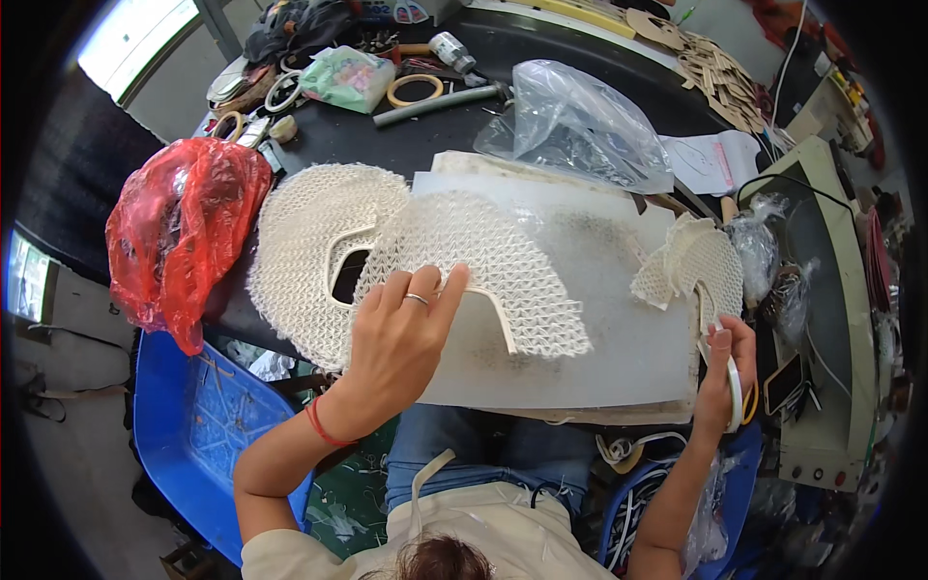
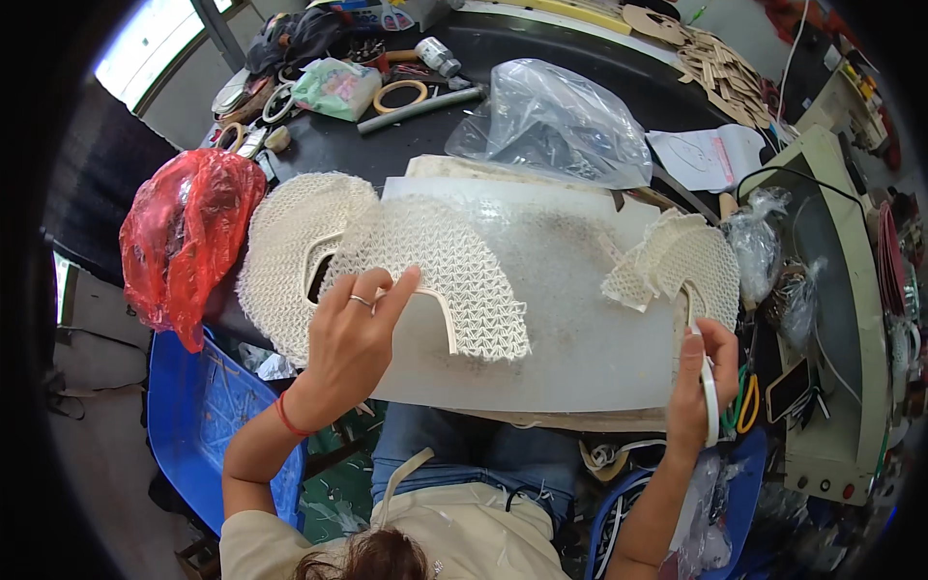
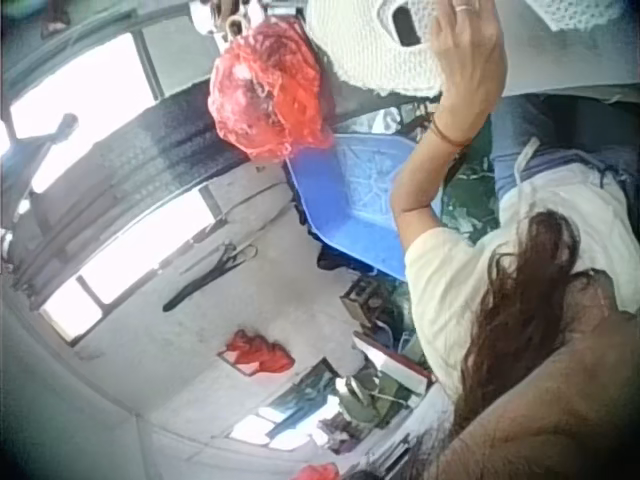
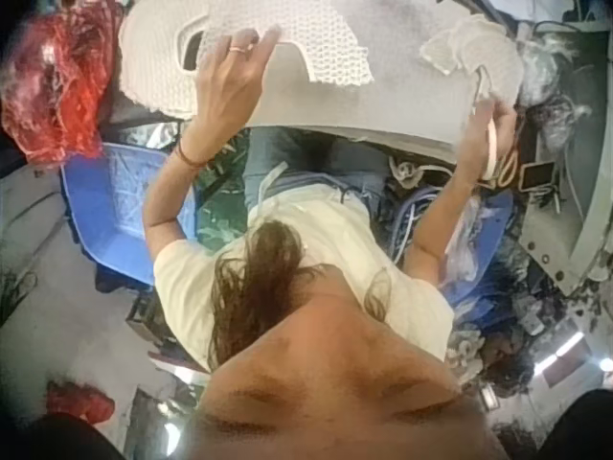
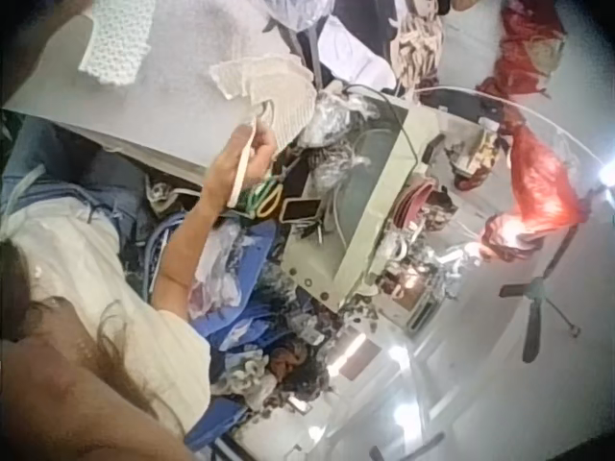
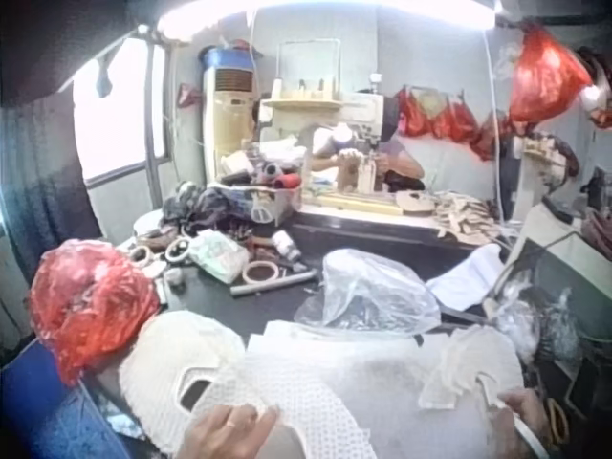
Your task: The person sits on the floor and applies white adhesive tape to the curved edges of white mesh fabric pieces. They place a mesh piece on a translucent cutting board, smooth the tape along the perimeter, and then move the finished piece to a stack on the left. The process is repeated for multiple identical mesh pieces.
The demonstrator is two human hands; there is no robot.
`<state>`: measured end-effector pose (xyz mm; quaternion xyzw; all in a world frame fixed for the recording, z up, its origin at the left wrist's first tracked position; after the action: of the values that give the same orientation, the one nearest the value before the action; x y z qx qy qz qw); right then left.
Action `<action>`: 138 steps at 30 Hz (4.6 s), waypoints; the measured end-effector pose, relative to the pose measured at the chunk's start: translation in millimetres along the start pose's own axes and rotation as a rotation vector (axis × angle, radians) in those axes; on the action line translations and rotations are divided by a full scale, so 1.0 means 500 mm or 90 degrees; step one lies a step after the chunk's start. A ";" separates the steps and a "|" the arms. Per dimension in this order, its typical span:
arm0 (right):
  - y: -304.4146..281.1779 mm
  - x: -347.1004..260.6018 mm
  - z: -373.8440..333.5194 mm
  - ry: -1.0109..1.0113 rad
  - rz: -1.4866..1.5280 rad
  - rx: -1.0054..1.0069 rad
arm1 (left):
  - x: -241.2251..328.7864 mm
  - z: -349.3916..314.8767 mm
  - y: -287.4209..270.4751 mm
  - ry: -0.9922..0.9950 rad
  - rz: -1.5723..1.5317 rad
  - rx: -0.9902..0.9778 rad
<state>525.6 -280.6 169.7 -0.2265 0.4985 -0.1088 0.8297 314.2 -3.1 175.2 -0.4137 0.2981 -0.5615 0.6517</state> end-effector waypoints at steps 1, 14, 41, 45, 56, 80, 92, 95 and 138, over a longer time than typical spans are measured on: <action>0.011 -0.018 -0.003 -0.004 -0.016 -0.051 | -0.003 -0.014 0.026 -0.013 -0.014 -0.011; 0.298 -0.106 -0.070 0.154 0.219 -0.342 | -0.166 -0.088 -0.003 -0.207 0.136 -0.073; 0.191 -0.063 -0.131 0.185 0.083 -0.510 | 0.174 -0.017 0.116 0.154 -0.419 -0.256; 0.196 -0.066 -0.129 0.165 0.041 -0.491 | 0.178 -0.018 0.119 0.172 -0.422 -0.251; 0.127 -0.031 -0.086 0.222 -0.041 -0.511 | 0.203 -0.027 0.120 0.244 -0.308 -0.253; -0.014 0.030 -0.122 0.201 -0.244 0.040 | 0.217 -0.036 0.129 0.205 -0.298 -0.211; 0.176 -0.194 -0.122 -0.136 -0.091 -0.271 | 0.051 -0.163 -0.013 -0.039 -0.260 -0.015; 0.273 -0.239 -0.153 -0.023 0.023 -0.498 | 0.036 -0.210 -0.018 -0.055 -0.222 -0.025; 0.274 -0.278 -0.202 -0.320 -0.085 -0.546 | 0.104 -0.129 0.024 0.193 -0.011 -0.173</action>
<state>364.4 -131.4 170.9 -0.5978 0.2674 0.1114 0.7475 274.9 -66.7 137.7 -0.4114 0.4620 -0.5776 0.5327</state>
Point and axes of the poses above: each hand's wrist, its own z-axis towards the middle knuckle, its own y-axis out of the palm, x = y × z, the point moved 8 cm from there along z, towards the middle knuckle, and after that the axes turned 4 degrees about -z, right-handed, at the moved point
